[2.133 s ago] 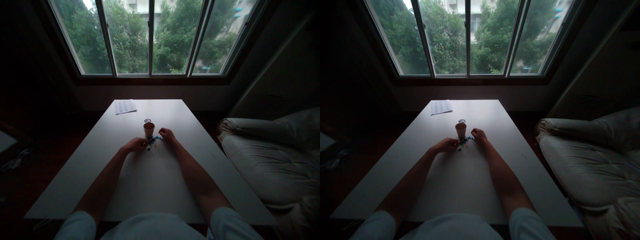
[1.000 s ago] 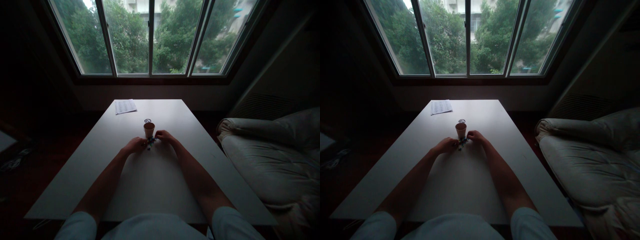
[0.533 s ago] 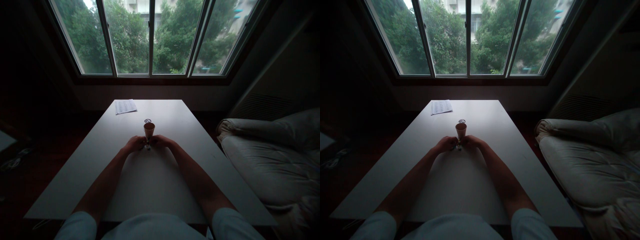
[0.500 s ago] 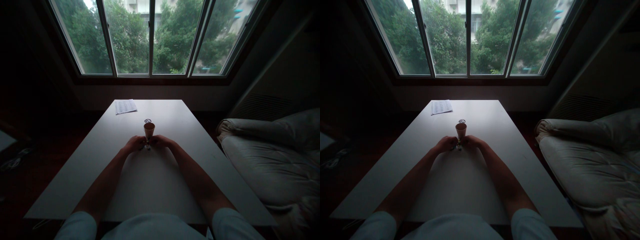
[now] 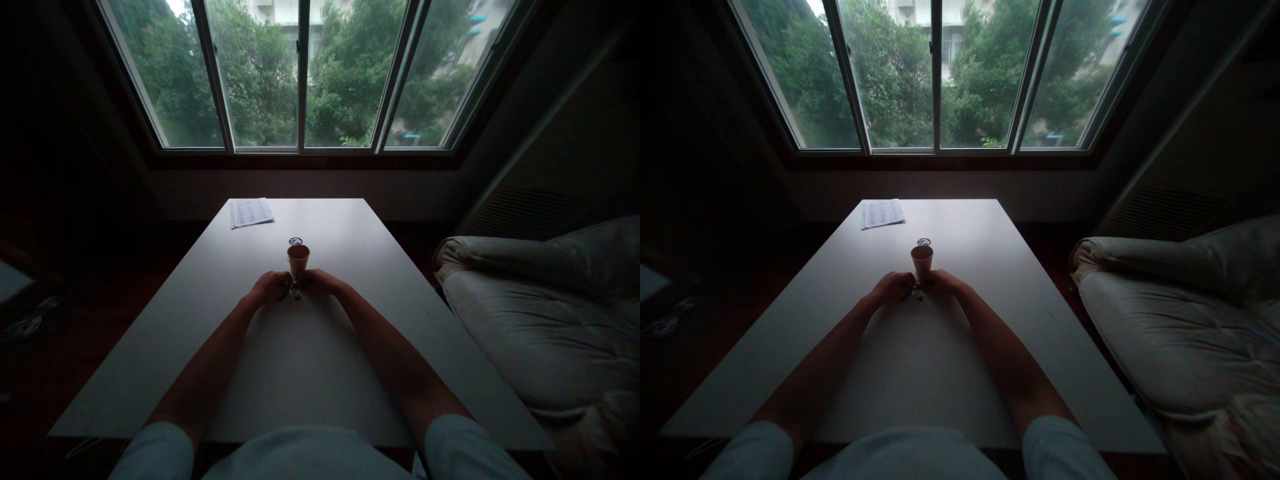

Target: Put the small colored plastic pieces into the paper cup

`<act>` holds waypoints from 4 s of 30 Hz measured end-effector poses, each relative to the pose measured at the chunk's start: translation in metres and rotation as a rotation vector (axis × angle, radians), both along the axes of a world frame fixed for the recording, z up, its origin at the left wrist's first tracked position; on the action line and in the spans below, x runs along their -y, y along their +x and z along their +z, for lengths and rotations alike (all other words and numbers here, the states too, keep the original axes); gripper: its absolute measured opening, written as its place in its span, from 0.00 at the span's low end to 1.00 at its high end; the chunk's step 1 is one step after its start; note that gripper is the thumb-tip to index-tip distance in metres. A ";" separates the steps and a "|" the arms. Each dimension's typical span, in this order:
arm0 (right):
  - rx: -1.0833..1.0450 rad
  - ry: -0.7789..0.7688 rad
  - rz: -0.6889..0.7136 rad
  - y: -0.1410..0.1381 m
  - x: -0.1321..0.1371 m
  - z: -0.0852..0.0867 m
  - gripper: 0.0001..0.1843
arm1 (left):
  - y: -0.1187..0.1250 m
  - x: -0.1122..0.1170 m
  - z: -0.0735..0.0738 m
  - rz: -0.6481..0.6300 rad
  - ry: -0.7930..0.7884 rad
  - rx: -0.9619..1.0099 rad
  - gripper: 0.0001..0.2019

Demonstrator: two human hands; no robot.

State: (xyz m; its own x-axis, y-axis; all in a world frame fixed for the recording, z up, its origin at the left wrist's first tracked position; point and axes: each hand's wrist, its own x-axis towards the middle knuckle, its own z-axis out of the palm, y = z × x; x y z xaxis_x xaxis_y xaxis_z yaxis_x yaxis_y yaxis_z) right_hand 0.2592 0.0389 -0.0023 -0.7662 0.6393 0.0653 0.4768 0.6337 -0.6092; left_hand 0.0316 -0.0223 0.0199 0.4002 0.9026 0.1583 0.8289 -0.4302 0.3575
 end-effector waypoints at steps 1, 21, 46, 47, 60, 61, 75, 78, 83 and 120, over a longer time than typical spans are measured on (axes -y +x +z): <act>0.004 0.002 -0.003 0.000 0.001 0.001 0.14 | 0.000 0.000 0.000 0.000 0.000 0.002 0.08; 0.011 0.074 -0.037 -0.004 0.006 0.007 0.10 | -0.004 -0.002 -0.003 -0.018 -0.001 0.064 0.08; -0.393 0.330 -0.751 -0.028 0.020 0.039 0.13 | -0.005 -0.009 -0.014 0.011 -0.007 0.103 0.08; -0.388 0.326 -0.744 -0.028 0.019 0.038 0.13 | -0.004 -0.008 -0.014 0.006 -0.005 0.106 0.08; -0.397 0.336 -0.819 -0.002 0.017 0.030 0.19 | 0.005 -0.016 0.008 0.118 -0.042 0.837 0.14; -0.386 0.332 -0.818 -0.001 0.017 0.027 0.18 | 0.007 -0.020 0.011 0.151 -0.021 0.919 0.15; -0.358 0.320 -0.721 -0.011 0.021 0.003 0.15 | 0.015 -0.070 0.016 0.243 -0.036 1.045 0.13; -0.359 0.312 -0.725 -0.011 0.019 -0.001 0.15 | 0.015 -0.064 0.013 0.261 0.019 1.042 0.14; -0.354 0.300 -0.697 -0.012 0.014 -0.008 0.14 | 0.016 -0.043 -0.002 0.394 0.126 0.843 0.14; -0.389 0.335 -0.694 -0.010 0.012 -0.013 0.13 | 0.039 0.002 -0.001 0.261 -0.030 -0.080 0.15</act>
